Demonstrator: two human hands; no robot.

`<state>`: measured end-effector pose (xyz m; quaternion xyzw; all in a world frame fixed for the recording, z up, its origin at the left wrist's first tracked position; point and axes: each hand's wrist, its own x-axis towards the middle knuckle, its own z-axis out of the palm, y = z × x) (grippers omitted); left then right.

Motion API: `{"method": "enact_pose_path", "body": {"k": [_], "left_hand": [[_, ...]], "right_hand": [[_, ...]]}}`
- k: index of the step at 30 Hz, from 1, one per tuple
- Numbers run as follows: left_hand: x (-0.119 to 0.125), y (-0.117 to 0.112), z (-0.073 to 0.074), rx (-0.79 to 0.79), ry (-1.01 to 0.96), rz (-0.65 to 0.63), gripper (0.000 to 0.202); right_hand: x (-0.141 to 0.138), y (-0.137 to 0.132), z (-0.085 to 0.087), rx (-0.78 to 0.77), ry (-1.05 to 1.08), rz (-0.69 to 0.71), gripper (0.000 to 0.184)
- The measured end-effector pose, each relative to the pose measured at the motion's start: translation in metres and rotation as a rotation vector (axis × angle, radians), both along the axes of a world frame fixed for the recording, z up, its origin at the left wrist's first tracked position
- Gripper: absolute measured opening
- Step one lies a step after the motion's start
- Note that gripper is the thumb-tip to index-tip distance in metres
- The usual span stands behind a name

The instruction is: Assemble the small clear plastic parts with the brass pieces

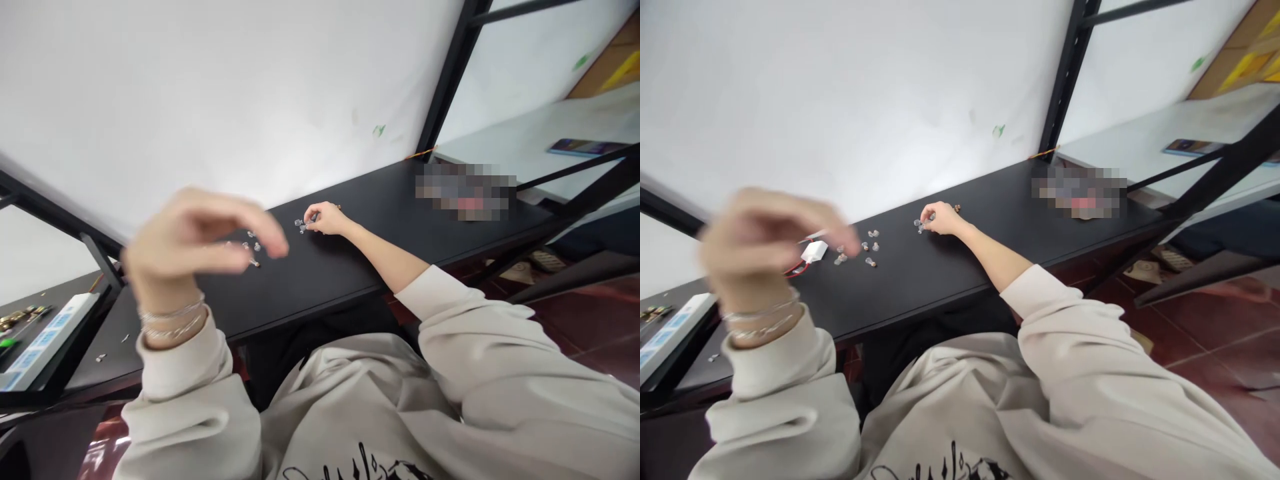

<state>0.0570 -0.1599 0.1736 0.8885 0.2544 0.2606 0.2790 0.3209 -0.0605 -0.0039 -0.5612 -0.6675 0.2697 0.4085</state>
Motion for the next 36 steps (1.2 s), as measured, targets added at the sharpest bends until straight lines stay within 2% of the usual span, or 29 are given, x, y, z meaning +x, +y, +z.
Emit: {"method": "enact_pose_path", "body": {"k": [1, 2, 5, 7, 9, 11, 14, 21, 24, 30, 36], "left_hand": [[0.015, 0.014, -0.010, -0.021, 0.030, -0.040, 0.037], [0.030, 0.031, -0.025, -0.011, -0.021, 0.055, 0.036], [0.066, 0.081, -0.088, 0.061, 0.004, 0.360, 0.026], [0.076, 0.105, -0.130, 0.058, 0.065, 0.451, 0.018], [0.078, 0.118, -0.159, 0.025, 0.071, 0.460, 0.017], [0.075, 0.122, -0.175, -0.037, 0.044, 0.408, 0.022], [0.072, 0.123, -0.185, -0.093, 0.002, 0.348, 0.029], [0.072, 0.125, -0.197, -0.172, -0.064, 0.316, 0.036], [0.072, 0.125, -0.198, -0.186, -0.080, 0.325, 0.036], [0.072, 0.128, -0.200, -0.217, -0.108, 0.374, 0.030], [0.073, 0.128, -0.200, -0.211, -0.124, 0.402, 0.026]], "right_hand": [[0.000, 0.000, 0.001, 0.017, -0.005, -0.010, 0.014], [-0.001, -0.001, 0.001, 0.030, -0.008, -0.020, 0.014], [0.000, -0.001, 0.002, 0.060, -0.007, -0.057, 0.012], [0.000, -0.001, 0.002, 0.076, 0.009, -0.057, 0.011], [-0.001, -0.001, 0.001, 0.097, 0.017, -0.031, 0.011], [-0.002, -0.003, 0.001, 0.100, 0.020, -0.005, 0.011], [-0.005, -0.005, 0.001, 0.084, 0.035, 0.021, 0.013], [-0.006, -0.002, -0.001, 0.089, 0.080, 0.080, 0.013], [-0.006, -0.002, -0.001, 0.085, 0.095, 0.093, 0.014], [-0.005, -0.004, -0.001, 0.052, 0.170, 0.091, 0.031], [-0.005, -0.003, -0.001, 0.051, 0.242, 0.129, 0.033]]}}
